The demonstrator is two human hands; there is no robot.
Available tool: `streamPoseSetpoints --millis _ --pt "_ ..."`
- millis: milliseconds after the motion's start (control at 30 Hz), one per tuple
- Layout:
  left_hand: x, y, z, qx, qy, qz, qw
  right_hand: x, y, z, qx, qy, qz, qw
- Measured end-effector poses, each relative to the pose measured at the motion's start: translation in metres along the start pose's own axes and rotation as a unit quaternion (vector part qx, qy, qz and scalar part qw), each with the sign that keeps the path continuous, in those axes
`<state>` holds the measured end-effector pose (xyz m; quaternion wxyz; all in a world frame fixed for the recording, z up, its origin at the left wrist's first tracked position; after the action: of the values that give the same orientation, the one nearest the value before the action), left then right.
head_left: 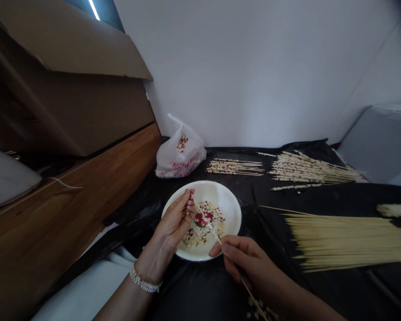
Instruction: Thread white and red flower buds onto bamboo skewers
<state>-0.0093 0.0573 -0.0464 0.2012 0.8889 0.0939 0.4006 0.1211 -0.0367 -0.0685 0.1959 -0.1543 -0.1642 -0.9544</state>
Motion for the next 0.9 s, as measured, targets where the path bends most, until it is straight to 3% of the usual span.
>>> streamPoseSetpoints --millis 100,267,633,900 --pt "-0.002 -0.002 -0.002 0.015 -0.023 -0.005 1.000 0.000 0.000 0.001 0.000 0.004 -0.005 1.000" --pt "0.004 -0.002 -0.007 0.061 -0.077 0.044 0.994 0.004 0.002 0.004 0.000 0.018 0.001 1.000" --pt "-0.002 0.000 0.003 -0.039 0.004 -0.028 0.999 0.003 0.004 -0.003 0.021 0.004 -0.006 1.000" --pt "-0.003 0.002 -0.001 -0.015 -0.067 0.043 0.997 0.003 0.004 -0.002 0.011 0.008 -0.009 1.000"
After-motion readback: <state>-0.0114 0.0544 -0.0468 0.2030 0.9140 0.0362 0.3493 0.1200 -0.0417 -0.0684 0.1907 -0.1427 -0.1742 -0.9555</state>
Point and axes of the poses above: each hand's wrist, its own y-axis away from the middle knuckle, its own x-axis out of the palm, z = x × y, the point moved 9 cm from there along -y, towards the middle knuckle, and after that the axes turned 3 degrees about x, right-handed, at the moved point
